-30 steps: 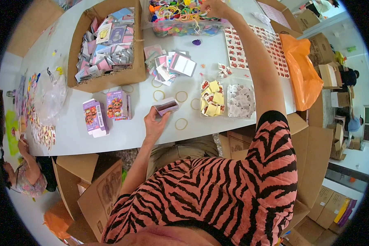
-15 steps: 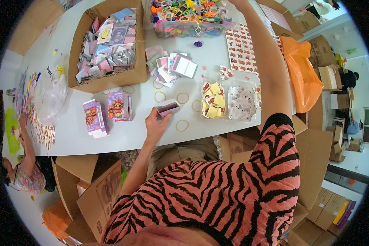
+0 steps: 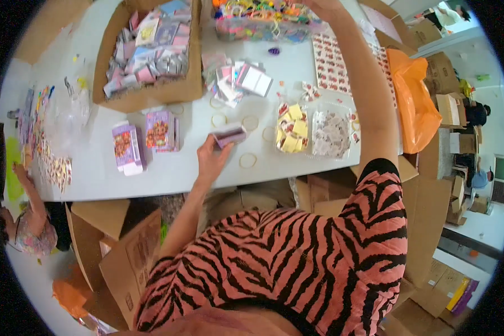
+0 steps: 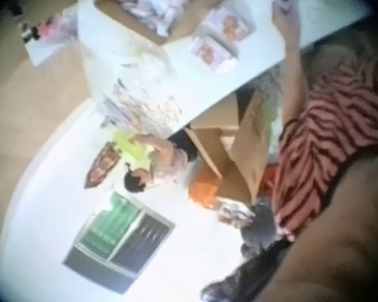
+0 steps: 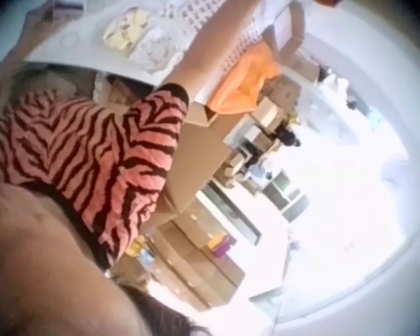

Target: Packing small product boxes into a larger shipping carton.

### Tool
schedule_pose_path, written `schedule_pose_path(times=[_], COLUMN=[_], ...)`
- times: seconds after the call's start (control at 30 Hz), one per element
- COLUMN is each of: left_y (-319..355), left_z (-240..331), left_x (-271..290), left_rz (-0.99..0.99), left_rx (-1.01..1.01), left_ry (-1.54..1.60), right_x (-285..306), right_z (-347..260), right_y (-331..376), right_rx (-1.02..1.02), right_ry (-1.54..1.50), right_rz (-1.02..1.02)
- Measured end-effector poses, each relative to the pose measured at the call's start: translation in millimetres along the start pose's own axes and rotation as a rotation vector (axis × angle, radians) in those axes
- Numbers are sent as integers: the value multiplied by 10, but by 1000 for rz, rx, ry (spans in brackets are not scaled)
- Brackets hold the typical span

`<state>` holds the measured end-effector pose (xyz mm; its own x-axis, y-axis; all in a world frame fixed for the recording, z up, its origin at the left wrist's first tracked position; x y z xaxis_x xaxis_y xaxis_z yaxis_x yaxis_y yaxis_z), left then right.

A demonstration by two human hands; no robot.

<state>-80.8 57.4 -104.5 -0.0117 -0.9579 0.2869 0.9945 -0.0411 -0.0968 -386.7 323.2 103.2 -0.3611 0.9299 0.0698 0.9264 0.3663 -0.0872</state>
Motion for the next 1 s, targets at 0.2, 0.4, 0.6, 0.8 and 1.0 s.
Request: schedule_pose_path(times=[0.2, 0.4, 0.6, 0.8, 1.0], left_y=[-92, -98, -60, -49, -70], left_z=[23, -1, 28, -12, -14], left_x=[30, -6, -1, -1, -22], left_rz=[37, 32, 32, 27, 48], left_rx=[5, -42, -75, -68, -102], left_ry=[13, 54, 24, -6, 35], right_x=[-883, -1658, -1756, -1753, -1766], right_z=[146, 274, 402, 515, 478], right_y=[732, 1641, 1841, 1820, 1791], right_rx=[-83, -242, -217, -197, -191], right_ry=[-19, 125, 181, 287, 347], right_rz=[-271, -535, -510, -407, -320])
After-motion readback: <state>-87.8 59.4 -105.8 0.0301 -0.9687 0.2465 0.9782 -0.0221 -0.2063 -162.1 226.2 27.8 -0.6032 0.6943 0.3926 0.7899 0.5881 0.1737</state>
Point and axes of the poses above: each hand's wrist, its own y-axis away from the middle knuckle, its own x-axis out of the back of the hand, z = x × y, the point moved 3 cm from there along -y, towards the middle knuckle, and after that the axes turned 2 degrees about -z, right-handed, at the moved point
